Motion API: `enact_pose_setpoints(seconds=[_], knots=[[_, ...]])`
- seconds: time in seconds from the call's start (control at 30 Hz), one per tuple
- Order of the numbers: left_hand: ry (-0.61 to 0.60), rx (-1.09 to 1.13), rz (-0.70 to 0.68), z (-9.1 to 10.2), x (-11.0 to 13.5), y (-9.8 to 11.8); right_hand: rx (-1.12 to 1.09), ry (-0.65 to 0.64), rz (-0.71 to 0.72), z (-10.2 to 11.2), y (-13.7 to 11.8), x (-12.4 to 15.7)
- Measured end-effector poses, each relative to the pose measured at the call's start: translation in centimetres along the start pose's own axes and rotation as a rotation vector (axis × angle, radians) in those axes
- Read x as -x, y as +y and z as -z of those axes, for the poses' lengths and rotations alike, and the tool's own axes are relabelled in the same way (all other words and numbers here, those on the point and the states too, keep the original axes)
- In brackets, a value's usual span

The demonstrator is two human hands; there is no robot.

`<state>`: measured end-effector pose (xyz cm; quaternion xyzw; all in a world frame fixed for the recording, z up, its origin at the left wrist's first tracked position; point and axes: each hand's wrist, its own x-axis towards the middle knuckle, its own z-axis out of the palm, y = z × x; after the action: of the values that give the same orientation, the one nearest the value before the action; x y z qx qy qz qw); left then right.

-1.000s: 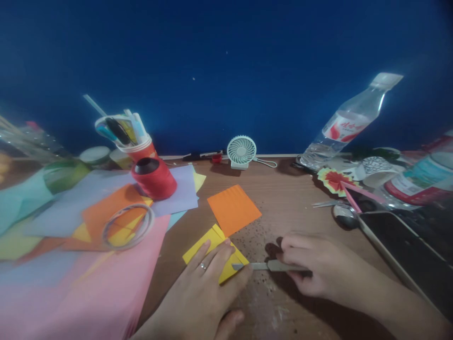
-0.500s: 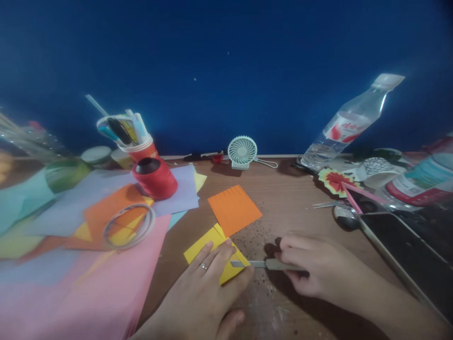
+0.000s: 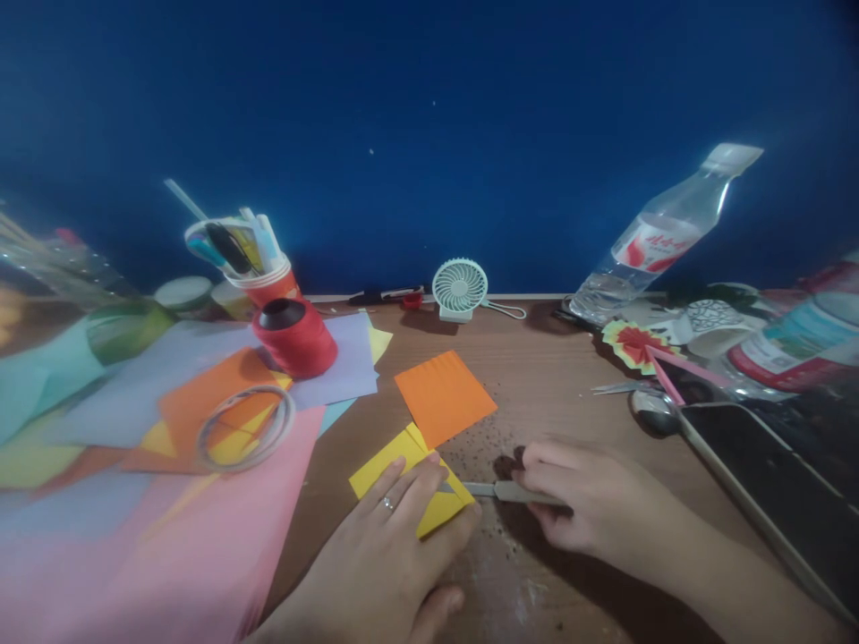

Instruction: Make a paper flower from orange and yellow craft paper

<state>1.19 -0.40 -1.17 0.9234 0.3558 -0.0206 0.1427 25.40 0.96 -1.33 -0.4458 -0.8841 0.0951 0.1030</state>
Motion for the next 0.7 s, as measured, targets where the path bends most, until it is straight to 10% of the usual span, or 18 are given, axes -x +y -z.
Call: enact_pose_setpoints(seconds=[0.7], knots=[[0.068, -0.087, -0.093, -0.43, 0.21, 0.42, 0.008, -0.035, -0.046, -0.57, -0.20, -0.63]])
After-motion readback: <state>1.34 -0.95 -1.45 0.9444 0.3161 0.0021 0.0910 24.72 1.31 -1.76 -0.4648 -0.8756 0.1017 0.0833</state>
